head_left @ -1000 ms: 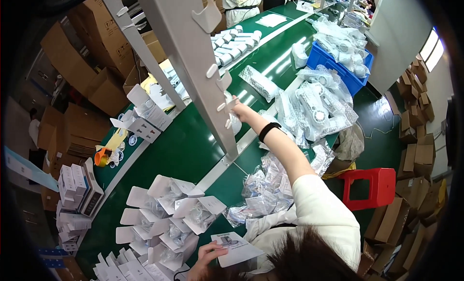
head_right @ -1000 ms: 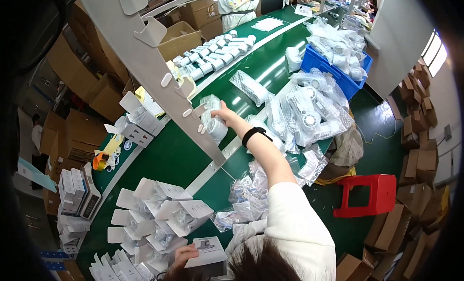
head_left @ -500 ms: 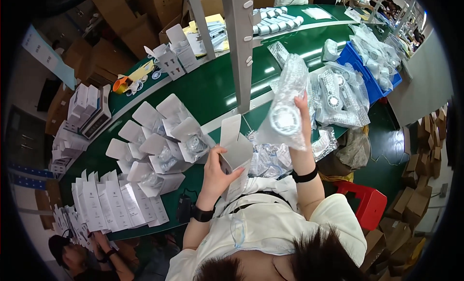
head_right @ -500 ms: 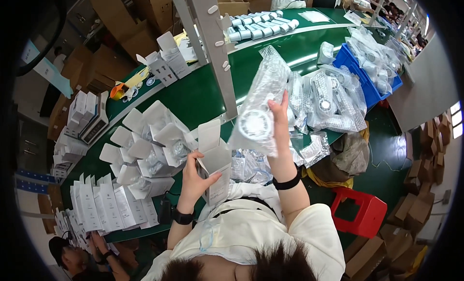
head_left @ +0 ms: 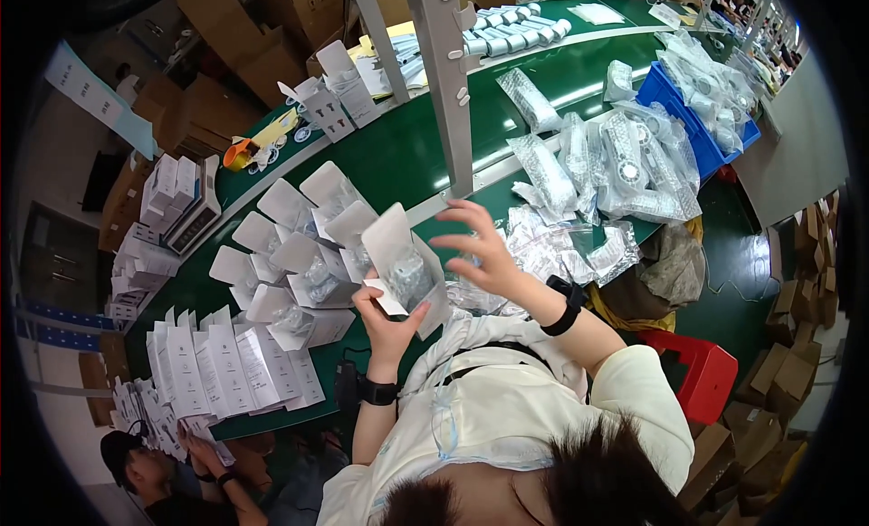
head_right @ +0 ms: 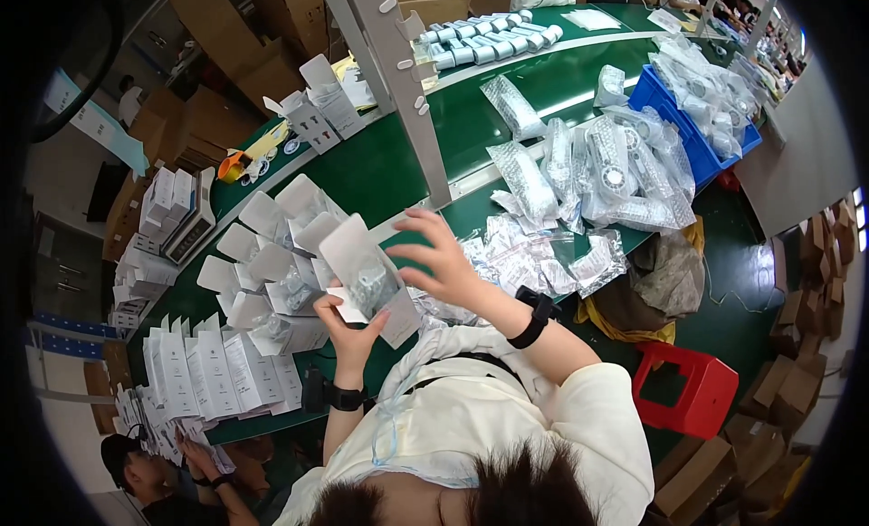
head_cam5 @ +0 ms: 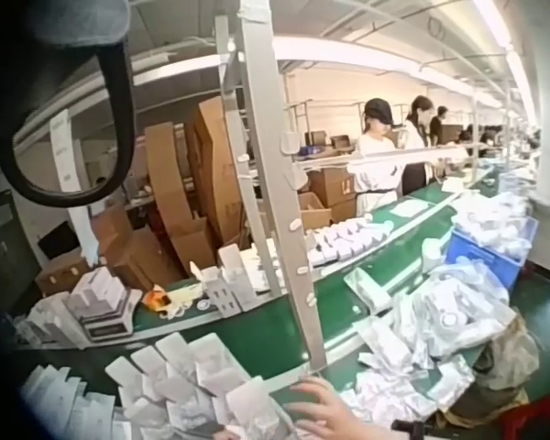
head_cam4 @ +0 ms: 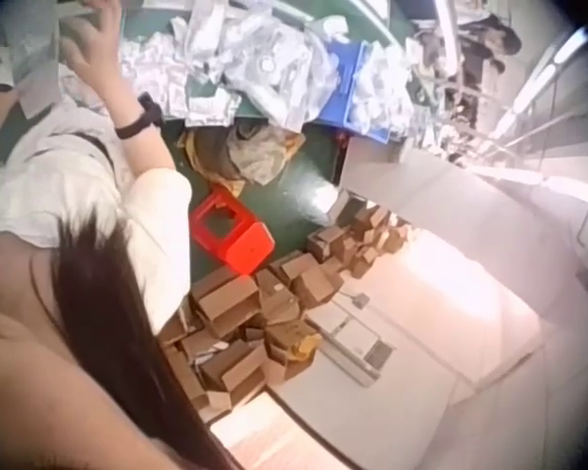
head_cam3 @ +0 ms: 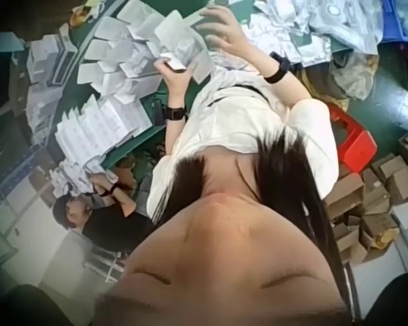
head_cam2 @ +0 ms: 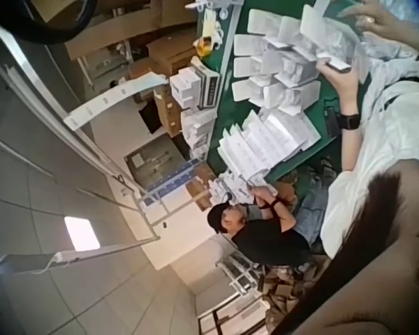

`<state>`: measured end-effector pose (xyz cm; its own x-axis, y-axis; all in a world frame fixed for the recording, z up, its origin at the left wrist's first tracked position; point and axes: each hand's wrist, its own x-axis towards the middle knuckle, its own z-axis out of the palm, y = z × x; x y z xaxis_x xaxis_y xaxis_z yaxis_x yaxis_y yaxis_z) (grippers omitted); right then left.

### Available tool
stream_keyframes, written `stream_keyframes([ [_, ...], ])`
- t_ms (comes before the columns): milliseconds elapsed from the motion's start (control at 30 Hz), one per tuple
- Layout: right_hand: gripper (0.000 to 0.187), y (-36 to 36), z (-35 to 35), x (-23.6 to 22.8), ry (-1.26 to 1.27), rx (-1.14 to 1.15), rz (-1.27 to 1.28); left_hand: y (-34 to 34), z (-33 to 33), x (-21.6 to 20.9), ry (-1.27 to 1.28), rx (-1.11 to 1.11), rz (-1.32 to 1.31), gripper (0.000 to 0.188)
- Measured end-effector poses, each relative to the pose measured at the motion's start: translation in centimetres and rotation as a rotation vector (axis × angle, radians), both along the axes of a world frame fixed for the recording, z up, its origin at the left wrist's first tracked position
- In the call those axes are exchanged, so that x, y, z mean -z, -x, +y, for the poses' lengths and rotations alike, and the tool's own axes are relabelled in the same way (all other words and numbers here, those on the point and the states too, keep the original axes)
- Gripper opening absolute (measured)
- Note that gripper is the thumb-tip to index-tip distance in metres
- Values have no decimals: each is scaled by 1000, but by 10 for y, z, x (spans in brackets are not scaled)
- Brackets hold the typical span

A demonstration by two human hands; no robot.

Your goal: The person packs items by hand, picking up a wrapped component and a small bag, placing them into a white box, and setting the box on the table. This process is repeated for several more boxes until the task is complete.

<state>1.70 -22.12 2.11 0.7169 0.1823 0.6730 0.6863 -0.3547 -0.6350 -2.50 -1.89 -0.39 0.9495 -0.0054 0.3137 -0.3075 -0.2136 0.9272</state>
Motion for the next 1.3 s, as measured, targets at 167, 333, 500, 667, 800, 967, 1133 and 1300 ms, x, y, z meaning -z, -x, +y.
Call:
stream_keyframes([
  [167,30,-66,-93,91,505,603,337,24,36,44,-333,43,-104,66],
  [333,36,-92,-143,166,1156,744,227,30,47,33,-279,-54,-12,63],
  [500,30,-94,-124,117,1170,511,316,29,43,0,-430,-176,84,43],
  [667,25,-64,-74,57,143,206,330,23,40,-7,-472,-210,102,25],
  [800,48,-2,23,12,-447,-151,300,14,44,-9,-455,-261,143,17],
  [967,28,21,80,11,134,-364,-157,12,39,-7,-351,-345,166,9],
  [1133,24,28,96,37,497,-386,-203,17,48,-3,-384,-367,194,9],
  [1300,22,12,71,13,186,-433,-262,16,69,-1,-415,-454,169,10],
])
